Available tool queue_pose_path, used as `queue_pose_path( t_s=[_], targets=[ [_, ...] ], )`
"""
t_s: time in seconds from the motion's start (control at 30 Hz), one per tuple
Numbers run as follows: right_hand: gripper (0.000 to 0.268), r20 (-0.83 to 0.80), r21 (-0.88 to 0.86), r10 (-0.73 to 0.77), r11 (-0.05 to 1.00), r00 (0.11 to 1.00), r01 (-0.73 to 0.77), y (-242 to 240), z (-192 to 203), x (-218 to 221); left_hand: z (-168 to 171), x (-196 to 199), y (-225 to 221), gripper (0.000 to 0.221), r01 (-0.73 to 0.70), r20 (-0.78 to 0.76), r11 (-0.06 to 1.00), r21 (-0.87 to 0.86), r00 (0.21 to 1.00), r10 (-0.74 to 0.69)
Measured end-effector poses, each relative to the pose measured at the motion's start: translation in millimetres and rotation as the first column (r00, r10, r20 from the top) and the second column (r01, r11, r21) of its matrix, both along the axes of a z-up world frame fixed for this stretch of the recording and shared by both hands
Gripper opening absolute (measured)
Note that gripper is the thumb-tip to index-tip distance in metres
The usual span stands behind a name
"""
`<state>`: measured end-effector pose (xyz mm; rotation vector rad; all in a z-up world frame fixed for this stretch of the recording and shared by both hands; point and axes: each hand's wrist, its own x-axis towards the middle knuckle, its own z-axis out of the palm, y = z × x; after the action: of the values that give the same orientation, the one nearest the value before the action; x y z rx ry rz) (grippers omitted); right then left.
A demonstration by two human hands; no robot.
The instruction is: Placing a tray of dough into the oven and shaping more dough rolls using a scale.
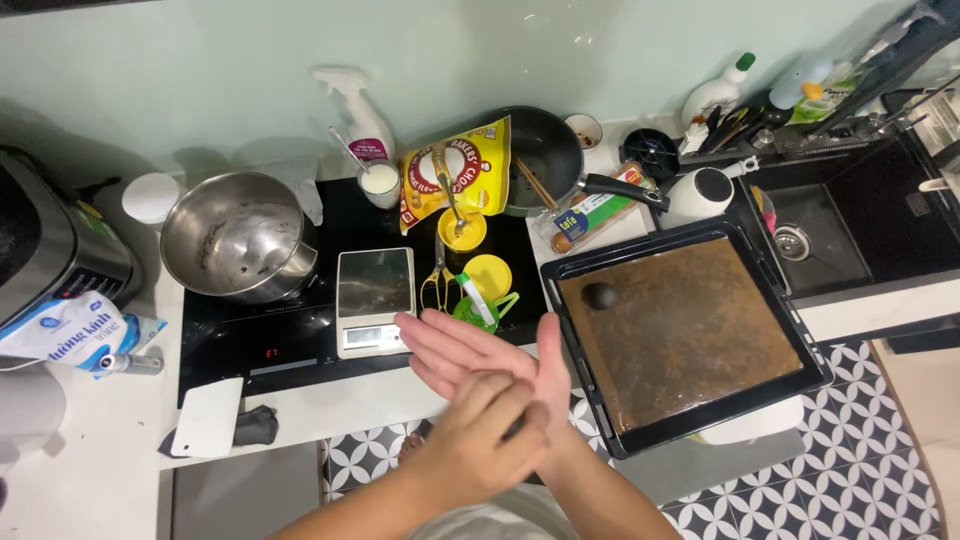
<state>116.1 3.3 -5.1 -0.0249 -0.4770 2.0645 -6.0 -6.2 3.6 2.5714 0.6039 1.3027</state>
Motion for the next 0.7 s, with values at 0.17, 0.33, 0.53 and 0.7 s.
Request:
queue_pose_path(
  t_s=[0.17,0.33,0.53,0.7],
  targets=[
    [0.119,-0.085,-0.084,0.009,0.996,0.996,-0.016,-6.3,-20.8,-7.7,6.2,-0.9,4.1,0.031,-0.124,-0.110,0.986,0.112,0.984,0.137],
    [0.121,-0.041,0.038,-0.010,0.999,0.999,0.012,-2.8,-3.8,3.0,-0.4,-2.9,0.4,0.026,0.013,-0.069,0.996,0.089,0.998,-0.007],
    [0.122,-0.001,-0.016,0.014,1.000,1.000,-0.014,-0.9,-3.5,3.1,13.5,13.3,-7.1,0.030,-0.016,0.050,1.000,-0.018,0.999,0.017],
    [0.124,0.004,-0.013,-0.027,1.000,1.000,0.027,-4.2,-7.5,-0.4,0.9,4.0,5.2,0.029,-0.064,-0.052,0.997,0.032,0.997,0.065]
  ],
)
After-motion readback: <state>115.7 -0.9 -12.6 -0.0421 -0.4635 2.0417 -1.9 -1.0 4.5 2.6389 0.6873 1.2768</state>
